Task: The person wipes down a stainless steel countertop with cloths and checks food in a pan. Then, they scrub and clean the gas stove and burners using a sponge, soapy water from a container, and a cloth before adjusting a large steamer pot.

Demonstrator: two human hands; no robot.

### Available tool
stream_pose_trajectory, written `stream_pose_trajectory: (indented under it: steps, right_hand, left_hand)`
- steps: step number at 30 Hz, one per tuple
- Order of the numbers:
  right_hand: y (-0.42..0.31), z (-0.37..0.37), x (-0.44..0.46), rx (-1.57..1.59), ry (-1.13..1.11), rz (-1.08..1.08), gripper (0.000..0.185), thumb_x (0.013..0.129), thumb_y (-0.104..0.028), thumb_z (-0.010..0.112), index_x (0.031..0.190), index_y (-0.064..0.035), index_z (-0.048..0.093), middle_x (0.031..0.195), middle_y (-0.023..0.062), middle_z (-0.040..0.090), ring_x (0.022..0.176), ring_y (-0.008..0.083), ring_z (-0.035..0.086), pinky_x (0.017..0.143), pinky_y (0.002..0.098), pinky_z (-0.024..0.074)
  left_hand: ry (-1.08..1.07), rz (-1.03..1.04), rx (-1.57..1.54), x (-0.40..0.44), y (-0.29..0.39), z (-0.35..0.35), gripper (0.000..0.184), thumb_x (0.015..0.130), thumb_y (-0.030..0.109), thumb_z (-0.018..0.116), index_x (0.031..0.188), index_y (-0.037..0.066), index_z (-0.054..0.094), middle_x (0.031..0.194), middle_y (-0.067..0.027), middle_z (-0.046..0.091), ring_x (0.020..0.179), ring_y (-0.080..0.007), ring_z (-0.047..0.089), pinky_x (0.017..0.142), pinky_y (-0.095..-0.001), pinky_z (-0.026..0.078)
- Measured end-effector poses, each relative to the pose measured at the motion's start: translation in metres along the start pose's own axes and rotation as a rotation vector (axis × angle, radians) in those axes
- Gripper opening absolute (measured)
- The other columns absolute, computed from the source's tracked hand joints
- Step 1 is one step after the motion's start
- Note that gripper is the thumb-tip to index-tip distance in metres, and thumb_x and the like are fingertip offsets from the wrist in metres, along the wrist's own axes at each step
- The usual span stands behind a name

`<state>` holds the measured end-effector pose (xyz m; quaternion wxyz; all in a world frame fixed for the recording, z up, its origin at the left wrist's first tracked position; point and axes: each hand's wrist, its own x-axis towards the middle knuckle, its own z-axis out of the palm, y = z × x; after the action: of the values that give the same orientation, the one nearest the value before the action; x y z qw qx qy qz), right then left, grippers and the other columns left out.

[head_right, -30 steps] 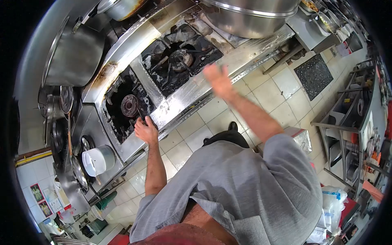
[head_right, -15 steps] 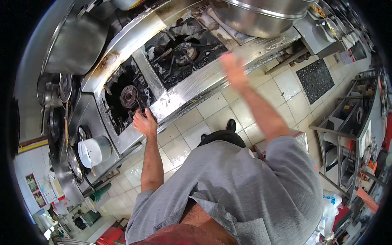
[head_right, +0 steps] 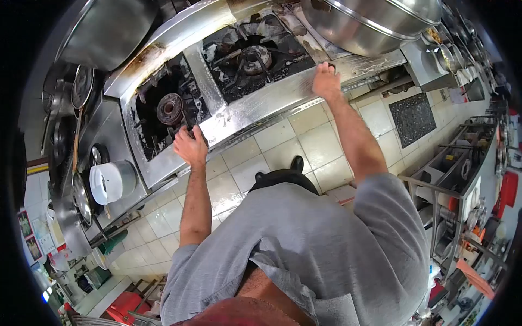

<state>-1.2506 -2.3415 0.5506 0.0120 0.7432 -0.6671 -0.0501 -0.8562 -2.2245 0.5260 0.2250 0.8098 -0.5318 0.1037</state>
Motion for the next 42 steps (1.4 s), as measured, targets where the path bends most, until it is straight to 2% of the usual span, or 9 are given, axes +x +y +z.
stream_pose_trajectory:
  steps: [6,10,14,18,24,28,30,37,42]
  right_hand:
    - [-0.057,0.043,-0.03,-0.303,0.509,-0.296,0.047,0.08,-0.013,0.044,0.12,0.012,0.041,0.113,0.0267,0.051,0.099,0.0325,0.053,0.081,0.0506,0.0449]
    - [-0.015,-0.014,0.021,0.068,-0.211,0.11,0.048,0.082,-0.015,0.043,0.125,0.0055,0.04,0.127,0.0242,0.043,0.109,0.0328,0.049,0.083,0.0546,0.0436]
    - [-0.073,0.053,-0.048,-0.074,0.236,-0.223,0.044,0.086,-0.016,0.04,0.126,0.0017,0.041,0.133,0.0213,0.039,0.114,0.0344,0.045,0.086,0.0611,0.0387]
    - [-0.014,-0.011,0.018,0.075,-0.125,0.091,0.043,0.086,-0.015,0.038,0.126,0.0016,0.041,0.135,0.0241,0.036,0.118,0.0353,0.042,0.09,0.0623,0.035]
    - [-0.078,0.053,-0.054,-0.184,0.301,-0.27,0.044,0.085,-0.016,0.039,0.125,0.0023,0.044,0.132,0.0216,0.041,0.112,0.0317,0.048,0.083,0.0572,0.0413]
    - [-0.025,0.029,0.013,-0.332,0.306,-0.05,0.045,0.085,-0.017,0.039,0.126,0.0022,0.043,0.133,0.0213,0.041,0.113,0.0314,0.048,0.084,0.0558,0.0412]
    - [-0.022,-0.004,0.032,0.036,-0.185,0.076,0.045,0.084,-0.016,0.04,0.126,0.0017,0.043,0.133,0.0214,0.04,0.113,0.0314,0.047,0.084,0.0567,0.0408]
    - [-0.023,0.053,-0.001,-0.337,0.355,-0.122,0.045,0.084,-0.017,0.043,0.122,0.0055,0.044,0.131,0.0221,0.042,0.109,0.0342,0.051,0.083,0.0549,0.0421]
    - [-0.045,0.028,-0.012,-0.248,0.06,-0.012,0.047,0.082,-0.016,0.045,0.122,0.007,0.043,0.12,0.0222,0.05,0.102,0.0337,0.053,0.082,0.0548,0.0431]
  left_hand:
    - [0.011,0.007,-0.013,0.004,0.0,0.0,0.04,0.082,0.04,0.056,0.107,0.009,0.054,0.097,-0.0087,0.054,0.096,-0.028,0.049,0.086,-0.0426,0.033]
    - [-0.018,-0.007,0.002,0.005,0.001,-0.005,0.041,0.082,0.04,0.055,0.108,0.009,0.054,0.098,-0.0091,0.054,0.098,-0.0278,0.049,0.087,-0.0423,0.033]
    - [-0.037,-0.036,-0.051,0.005,-0.003,0.004,0.041,0.082,0.041,0.055,0.108,0.009,0.054,0.099,-0.0097,0.054,0.099,-0.0279,0.048,0.088,-0.0425,0.032]
    - [-0.051,-0.013,-0.022,0.003,0.0,-0.001,0.041,0.082,0.041,0.055,0.108,0.009,0.054,0.1,-0.0095,0.054,0.099,-0.0279,0.048,0.089,-0.043,0.032]
    - [-0.009,-0.025,-0.043,0.004,-0.002,0.003,0.04,0.083,0.04,0.055,0.108,0.009,0.055,0.1,-0.0092,0.055,0.1,-0.0282,0.048,0.088,-0.0436,0.032]
    - [-0.02,-0.011,-0.008,0.004,0.0,-0.001,0.039,0.082,0.04,0.056,0.107,0.009,0.055,0.1,-0.0097,0.055,0.1,-0.0281,0.049,0.087,-0.0436,0.032]
    - [-0.011,0.008,0.008,0.004,-0.002,-0.002,0.04,0.082,0.039,0.056,0.107,0.008,0.054,0.1,-0.0097,0.054,0.099,-0.0279,0.049,0.087,-0.0437,0.032]
    - [-0.031,-0.022,-0.021,0.004,-0.001,0.001,0.04,0.082,0.041,0.056,0.107,0.009,0.055,0.099,-0.0093,0.054,0.099,-0.028,0.049,0.089,-0.0436,0.032]
    - [0.013,-0.022,-0.026,0.01,0.001,0.004,0.039,0.082,0.04,0.055,0.106,0.009,0.056,0.099,-0.0095,0.055,0.099,-0.0278,0.049,0.088,-0.0433,0.033]
